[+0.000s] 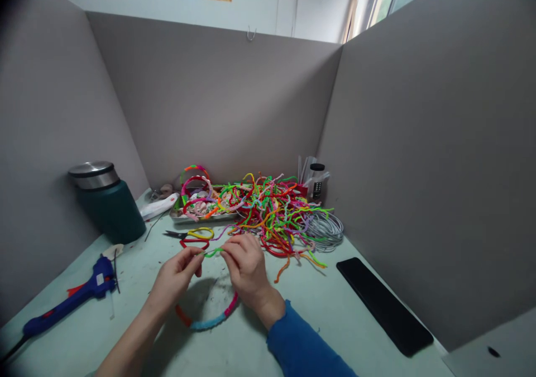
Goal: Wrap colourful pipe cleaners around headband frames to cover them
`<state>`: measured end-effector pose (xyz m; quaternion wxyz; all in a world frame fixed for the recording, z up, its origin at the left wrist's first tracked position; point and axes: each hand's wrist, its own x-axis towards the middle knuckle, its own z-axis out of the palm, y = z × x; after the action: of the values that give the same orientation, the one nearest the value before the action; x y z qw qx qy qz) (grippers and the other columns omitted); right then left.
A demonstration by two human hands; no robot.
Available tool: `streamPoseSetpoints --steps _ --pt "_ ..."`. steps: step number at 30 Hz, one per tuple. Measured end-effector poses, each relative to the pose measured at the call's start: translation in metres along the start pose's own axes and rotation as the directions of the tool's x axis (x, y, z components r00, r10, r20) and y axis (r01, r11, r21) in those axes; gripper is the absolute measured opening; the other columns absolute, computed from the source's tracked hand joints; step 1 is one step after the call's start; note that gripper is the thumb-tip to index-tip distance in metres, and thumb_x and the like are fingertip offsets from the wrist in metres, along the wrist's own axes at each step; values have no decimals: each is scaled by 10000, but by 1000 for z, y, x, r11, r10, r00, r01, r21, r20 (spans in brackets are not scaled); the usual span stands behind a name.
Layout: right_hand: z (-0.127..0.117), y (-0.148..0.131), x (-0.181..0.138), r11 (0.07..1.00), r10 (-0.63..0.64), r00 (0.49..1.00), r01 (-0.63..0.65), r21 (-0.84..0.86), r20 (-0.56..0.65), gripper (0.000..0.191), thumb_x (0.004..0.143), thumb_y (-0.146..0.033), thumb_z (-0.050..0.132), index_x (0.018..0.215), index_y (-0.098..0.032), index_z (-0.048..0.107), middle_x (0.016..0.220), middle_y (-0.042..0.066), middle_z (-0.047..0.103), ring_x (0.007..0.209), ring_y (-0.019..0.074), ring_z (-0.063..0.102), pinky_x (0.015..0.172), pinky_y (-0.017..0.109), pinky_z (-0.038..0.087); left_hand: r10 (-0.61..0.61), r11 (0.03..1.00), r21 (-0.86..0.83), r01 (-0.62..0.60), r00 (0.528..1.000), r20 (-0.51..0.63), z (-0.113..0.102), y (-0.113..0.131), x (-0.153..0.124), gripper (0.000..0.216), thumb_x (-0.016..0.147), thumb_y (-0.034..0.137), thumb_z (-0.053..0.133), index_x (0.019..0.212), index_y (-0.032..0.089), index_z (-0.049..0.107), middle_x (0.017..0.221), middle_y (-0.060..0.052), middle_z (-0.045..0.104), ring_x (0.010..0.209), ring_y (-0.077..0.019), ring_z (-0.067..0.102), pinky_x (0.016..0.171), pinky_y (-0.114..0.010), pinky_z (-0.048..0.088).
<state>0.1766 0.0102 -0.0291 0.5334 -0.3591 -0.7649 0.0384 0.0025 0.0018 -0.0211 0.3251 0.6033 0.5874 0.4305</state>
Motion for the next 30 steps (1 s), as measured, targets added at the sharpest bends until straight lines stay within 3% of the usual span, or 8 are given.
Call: streamPoseSetpoints --steps 3,7,13,15,18,23,26,30 --pt "-1 -1 -3 997 -44 998 41 68 53 164 890 -205 490 980 -202 626 825 58 595 777 177 522 707 318 411 15 998 64 -14 1000 -11 0 0 -1 290 767 446 509 832 184 616 513 50 489 515 -127 451 497 -214 321" --pt "-4 -7 -6 991 -133 980 128 45 147 190 888 -223 485 1003 -208 636 731 32 539 645 136 488 582 256 368 69 997 32 -70 997 18 2 -2 0 260 778 414 502 836 192 625 631 23 589 602 -143 513 572 -226 373" --pt "-7 -23 -6 942 -293 880 332 -43 373 209 862 -211 470 908 -223 674 639 14 503 591 130 442 547 256 317 65 993 -103 -55 993 94 4 -5 2 243 782 354 509 903 177 625 846 -27 675 772 -178 586 685 -246 429" --pt "-6 -24 -4 975 -223 917 217 54 330 205 868 -237 483 908 -211 683 643 17 519 594 129 453 551 252 332 79 996 -54 -74 991 110 3 -2 1 235 785 337 509 900 180 641 867 -35 686 800 -188 596 714 -254 432" --pt "-5 -21 2 951 71 978 -126 281 196 192 863 -290 529 873 -199 699 684 30 576 647 139 507 604 253 385 167 984 39 -175 973 161 1 5 -4 252 812 326 486 932 203 669 895 -38 696 836 -195 604 750 -260 423" --pt "-8 -11 13 637 461 826 -562 528 324 223 799 -350 596 850 -170 717 565 -9 525 518 108 439 494 226 346 283 935 172 -311 944 170 4 10 -11 255 803 327 510 935 208 694 813 -47 695 716 -182 594 673 -252 402" --pt "-10 -8 14 552 504 773 -631 545 385 284 797 -375 589 913 -148 714 481 -39 439 436 81 343 422 211 268 260 927 239 -288 955 141 6 7 -11 270 773 388 554 899 194 694 657 -28 656 574 -160 538 577 -247 365" --pt "-11 -13 11 742 422 885 -462 486 198 193 810 -312 591 866 -181 721 717 33 642 660 147 550 612 252 423 266 931 230 -283 959 102 7 5 -9 251 790 392 538 857 210 697 749 -36 687 627 -163 565 595 -243 369"
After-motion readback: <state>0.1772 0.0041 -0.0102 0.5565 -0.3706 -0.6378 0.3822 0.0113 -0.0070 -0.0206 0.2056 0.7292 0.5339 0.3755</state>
